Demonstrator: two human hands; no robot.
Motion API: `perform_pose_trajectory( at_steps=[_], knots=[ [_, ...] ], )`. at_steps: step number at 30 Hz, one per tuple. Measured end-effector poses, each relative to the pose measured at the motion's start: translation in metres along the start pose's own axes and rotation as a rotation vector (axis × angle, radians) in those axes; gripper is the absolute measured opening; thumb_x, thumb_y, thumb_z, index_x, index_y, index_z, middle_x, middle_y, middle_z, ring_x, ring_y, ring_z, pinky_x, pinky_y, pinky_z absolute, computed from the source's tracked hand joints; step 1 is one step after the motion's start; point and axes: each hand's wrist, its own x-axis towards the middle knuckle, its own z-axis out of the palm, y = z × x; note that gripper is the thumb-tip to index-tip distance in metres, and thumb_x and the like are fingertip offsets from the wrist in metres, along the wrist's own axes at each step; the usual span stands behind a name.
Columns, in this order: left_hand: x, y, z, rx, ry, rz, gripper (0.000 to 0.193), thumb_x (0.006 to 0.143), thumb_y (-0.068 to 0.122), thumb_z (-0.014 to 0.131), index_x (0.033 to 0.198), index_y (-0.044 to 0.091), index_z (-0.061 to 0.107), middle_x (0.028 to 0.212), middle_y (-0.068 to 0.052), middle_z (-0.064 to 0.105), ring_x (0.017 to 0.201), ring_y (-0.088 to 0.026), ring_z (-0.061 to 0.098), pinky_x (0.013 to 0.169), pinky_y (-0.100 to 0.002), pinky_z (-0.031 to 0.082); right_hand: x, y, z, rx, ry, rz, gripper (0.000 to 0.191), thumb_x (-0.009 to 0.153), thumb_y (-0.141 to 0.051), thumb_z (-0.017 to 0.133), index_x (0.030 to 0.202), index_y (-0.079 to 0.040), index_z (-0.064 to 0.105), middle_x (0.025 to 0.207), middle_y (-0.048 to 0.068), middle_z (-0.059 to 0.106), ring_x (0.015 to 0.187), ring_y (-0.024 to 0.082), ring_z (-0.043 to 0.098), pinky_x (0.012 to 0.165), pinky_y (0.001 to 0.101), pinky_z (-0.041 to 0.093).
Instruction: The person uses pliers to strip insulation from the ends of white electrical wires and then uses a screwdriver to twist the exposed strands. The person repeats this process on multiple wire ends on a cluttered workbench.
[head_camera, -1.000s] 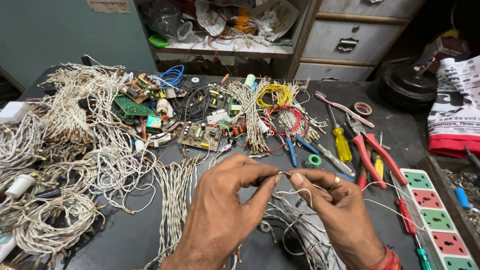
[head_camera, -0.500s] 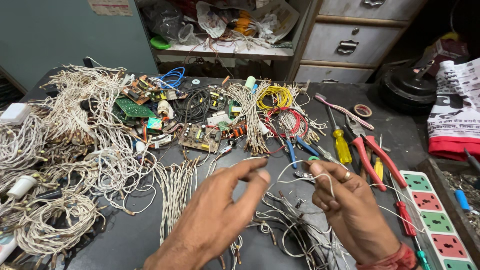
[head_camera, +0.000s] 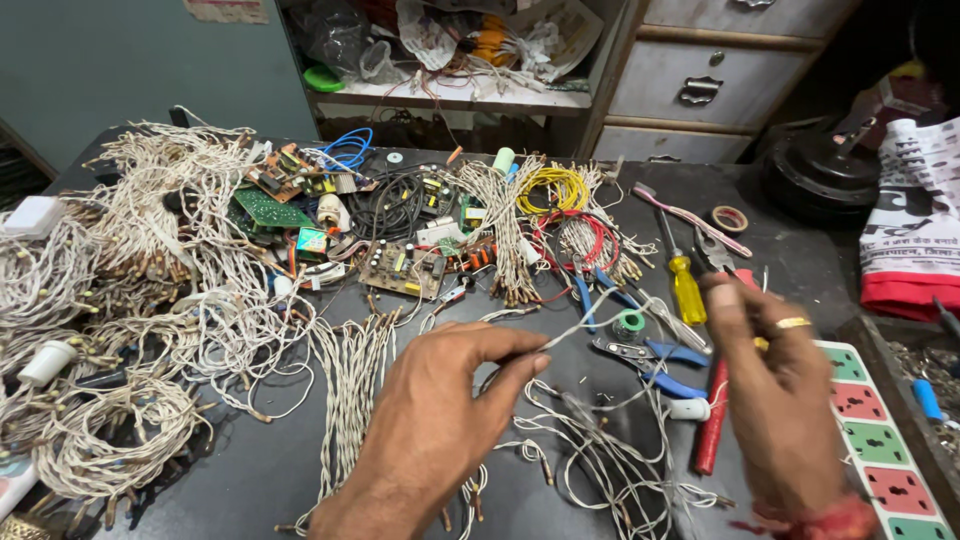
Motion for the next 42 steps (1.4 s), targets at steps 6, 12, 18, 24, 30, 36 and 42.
perform_pose_trajectory(
  at_steps=[6,12,18,24,30,36,42],
  knots=[
    [0.001,0.003,0.008,0.049,-0.016,0.115,0.018,0.081,0.028,0.079,0.097,0.02,0.085,0.09,-0.003,0.081,0.087,-0.022,0.072,0.081,-0.036,0.053,-0.023,-0.046,0.006,-0.301,-0.197,-0.608,0.028,0.089,-0.009,0.071,0.117,-0.01,0.072,0.12,0.007,0.068,0.099,0.017,0.066,0.084,0.0296,0.054],
    [0.0,0.005,0.01,-0.01,-0.068,0.078,0.021,0.079,0.029,0.081,0.096,0.017,0.084,0.091,-0.005,0.08,0.092,-0.023,0.074,0.082,-0.036,0.055,-0.022,-0.047,0.014,-0.559,-0.302,-0.793,0.029,0.075,-0.013,0.082,0.103,-0.018,0.079,0.096,-0.003,0.076,0.075,0.019,0.063,0.069,0.0358,0.047],
    [0.0,0.008,0.006,-0.052,-0.125,-0.015,0.025,0.08,0.033,0.08,0.098,0.015,0.083,0.091,-0.007,0.081,0.089,-0.023,0.077,0.082,-0.035,0.056,-0.016,-0.036,0.01,-0.555,-0.367,-0.786,0.027,0.077,-0.016,0.081,0.103,-0.017,0.079,0.096,-0.002,0.076,0.079,0.021,0.062,0.072,0.0357,0.045],
    [-0.002,-0.002,-0.003,-0.12,-0.252,-0.176,0.039,0.087,0.043,0.073,0.114,0.015,0.08,0.102,-0.004,0.084,0.095,-0.015,0.08,0.085,-0.033,0.057,-0.011,-0.025,0.006,-0.429,-0.289,-0.549,0.014,0.086,-0.014,0.076,0.1,-0.012,0.079,0.095,0.001,0.079,0.085,0.017,0.069,0.076,0.0314,0.049],
    [0.003,-0.007,0.006,-0.184,-0.338,-0.191,0.034,0.088,0.038,0.075,0.108,0.012,0.084,0.094,-0.004,0.085,0.09,-0.013,0.078,0.083,-0.031,0.058,-0.004,-0.02,0.0,-0.284,-0.266,-0.165,0.018,0.087,-0.016,0.074,0.104,-0.012,0.08,0.094,0.002,0.079,0.081,0.017,0.069,0.07,0.031,0.053],
    [0.01,0.001,0.008,-0.285,-0.228,-0.425,0.033,0.083,0.032,0.078,0.105,0.008,0.08,0.08,-0.005,0.082,0.069,-0.009,0.071,0.065,-0.027,0.058,-0.011,-0.025,0.0,-0.481,-0.107,-0.604,0.021,0.086,-0.012,0.076,0.107,-0.007,0.079,0.104,0.007,0.074,0.093,0.018,0.064,0.081,0.0305,0.048],
    [0.014,0.005,0.002,-0.31,-0.216,-0.543,0.044,0.085,0.033,0.078,0.121,0.011,0.067,0.08,-0.005,0.081,0.071,-0.009,0.074,0.064,-0.026,0.058,-0.022,-0.023,0.005,-0.149,-0.417,-0.45,0.025,0.087,-0.007,0.074,0.112,-0.005,0.077,0.102,0.004,0.076,0.092,0.012,0.072,0.079,0.0255,0.056]
  ],
)
